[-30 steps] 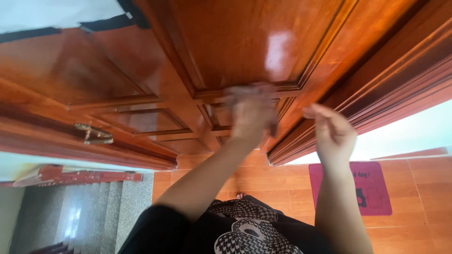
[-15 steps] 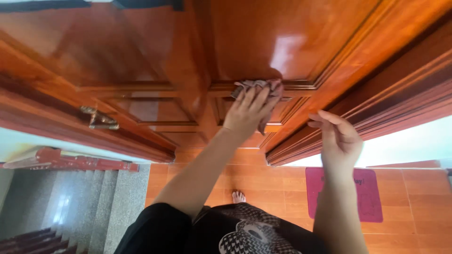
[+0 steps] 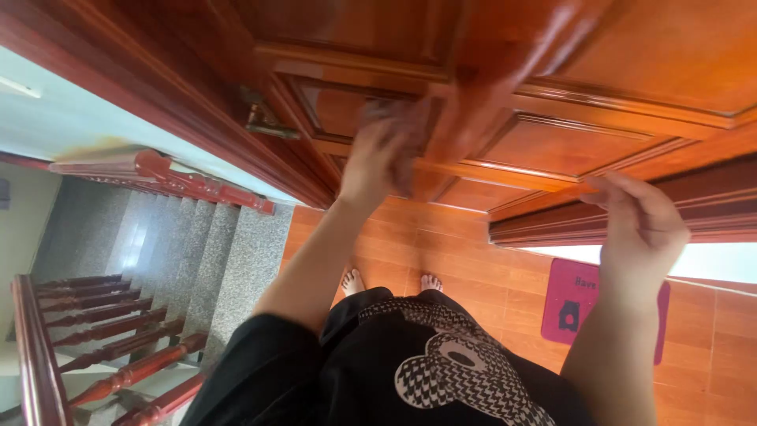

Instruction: Wiping down a wooden door and nearby wall switch with a red cloth.

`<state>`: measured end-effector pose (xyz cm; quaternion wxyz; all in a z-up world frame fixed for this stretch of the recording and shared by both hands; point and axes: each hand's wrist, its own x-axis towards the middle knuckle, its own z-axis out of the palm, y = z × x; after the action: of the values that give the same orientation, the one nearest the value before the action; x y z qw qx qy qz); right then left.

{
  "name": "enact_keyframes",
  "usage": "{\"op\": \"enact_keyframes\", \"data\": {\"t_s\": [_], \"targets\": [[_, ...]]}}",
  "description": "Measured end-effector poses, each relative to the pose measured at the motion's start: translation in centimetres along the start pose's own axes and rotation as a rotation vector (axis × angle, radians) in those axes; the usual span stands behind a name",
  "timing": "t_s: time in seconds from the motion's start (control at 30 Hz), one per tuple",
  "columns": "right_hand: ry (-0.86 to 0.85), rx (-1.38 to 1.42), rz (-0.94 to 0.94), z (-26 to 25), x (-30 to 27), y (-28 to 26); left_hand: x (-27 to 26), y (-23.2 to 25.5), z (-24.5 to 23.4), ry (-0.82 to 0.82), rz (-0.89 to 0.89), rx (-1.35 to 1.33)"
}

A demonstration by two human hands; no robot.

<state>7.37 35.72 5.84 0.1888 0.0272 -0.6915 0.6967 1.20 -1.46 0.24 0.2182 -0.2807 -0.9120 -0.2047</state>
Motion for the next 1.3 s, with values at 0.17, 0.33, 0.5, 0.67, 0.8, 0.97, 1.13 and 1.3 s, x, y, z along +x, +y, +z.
{"op": "enact_keyframes", "data": {"t_s": [0.17,0.33,0.5,0.67,0.8,0.97,1.13,1.3], "targets": [[-0.122,-0.115,0.026,6.9,-0.5,-1.1,-12.3,-6.0,1.7,0.441,-0.593,-0.451],[-0.174,-0.1,0.07,12.8,-1.2,-2.3,-21.5,-12.0,4.0,0.732,-0.811,-1.286],[-0.213,-0.054,0.061,16.9,-1.2,-1.9,-24.3,-16.7,6.2,0.704,-0.858,-1.304],[-0.192,-0.427,-0.41,20.2,0.3,0.0,-19.8,-16.2,7.1,0.672,-1.408,-1.025],[-0.189,-0.618,-0.578,21.6,1.0,4.0,-18.6,-17.6,11.8,0.648,-1.731,-1.044],[-0.218,-0.729,-0.762,21.9,1.7,10.4,-23.4,-25.9,27.3,0.961,-1.425,-1.1],[-0.241,-0.727,-0.752,21.4,1.8,13.5,-21.1,-25.6,34.6,0.893,-1.245,-0.605],[-0.246,-0.674,-0.731,20.5,0.7,15.9,-15.7,-20.4,35.4,1.01,-1.217,-0.352]]}}
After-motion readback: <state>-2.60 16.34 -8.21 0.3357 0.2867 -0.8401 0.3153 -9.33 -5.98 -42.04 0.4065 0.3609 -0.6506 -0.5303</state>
